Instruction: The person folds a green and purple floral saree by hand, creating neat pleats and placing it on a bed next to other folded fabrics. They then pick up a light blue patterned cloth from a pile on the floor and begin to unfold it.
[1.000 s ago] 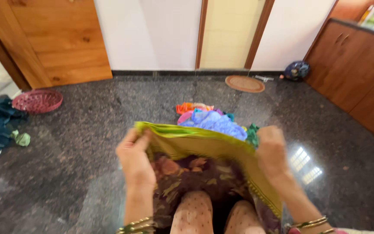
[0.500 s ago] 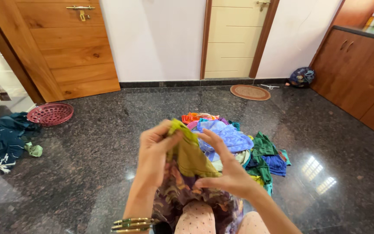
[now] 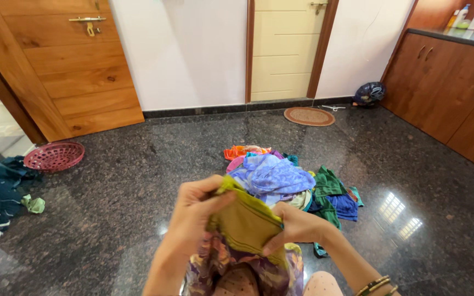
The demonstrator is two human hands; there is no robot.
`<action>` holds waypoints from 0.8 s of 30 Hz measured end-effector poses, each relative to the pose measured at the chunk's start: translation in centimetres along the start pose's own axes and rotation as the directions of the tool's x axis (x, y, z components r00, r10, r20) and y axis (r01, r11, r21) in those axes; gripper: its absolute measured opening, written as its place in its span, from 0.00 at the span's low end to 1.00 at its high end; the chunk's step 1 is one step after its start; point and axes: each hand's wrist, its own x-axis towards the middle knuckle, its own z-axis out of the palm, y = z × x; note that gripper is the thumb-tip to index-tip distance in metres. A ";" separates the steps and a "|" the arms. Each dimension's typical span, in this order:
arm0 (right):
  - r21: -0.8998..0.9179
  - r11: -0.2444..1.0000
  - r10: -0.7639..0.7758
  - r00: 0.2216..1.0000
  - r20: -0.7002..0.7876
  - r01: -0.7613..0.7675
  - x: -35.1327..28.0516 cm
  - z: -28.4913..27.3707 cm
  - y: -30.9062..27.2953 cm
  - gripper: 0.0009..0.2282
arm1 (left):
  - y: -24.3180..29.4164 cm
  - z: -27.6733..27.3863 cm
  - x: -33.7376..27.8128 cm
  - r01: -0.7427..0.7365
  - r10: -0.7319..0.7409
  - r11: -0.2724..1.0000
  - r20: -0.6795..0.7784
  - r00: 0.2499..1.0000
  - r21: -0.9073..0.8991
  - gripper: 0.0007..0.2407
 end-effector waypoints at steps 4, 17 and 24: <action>-0.056 0.992 0.112 0.993 -0.045 -0.114 -0.6 -1.1 3.1 0.14 | 1.8 -3.0 1.3 -0.098 0.079 0.993 -0.234 0.969 -0.070 0.04; -0.605 0.795 -0.583 0.226 -0.780 -0.041 0.7 -2.0 -0.2 0.16 | 2.7 -10.7 2.8 -0.356 0.249 0.928 -0.532 0.809 -0.106 0.02; -0.345 0.931 -0.326 0.702 -0.633 0.122 -1.5 11.7 3.2 0.13 | -0.8 -12.0 -4.4 -0.352 0.196 0.926 -0.625 0.755 -0.134 0.05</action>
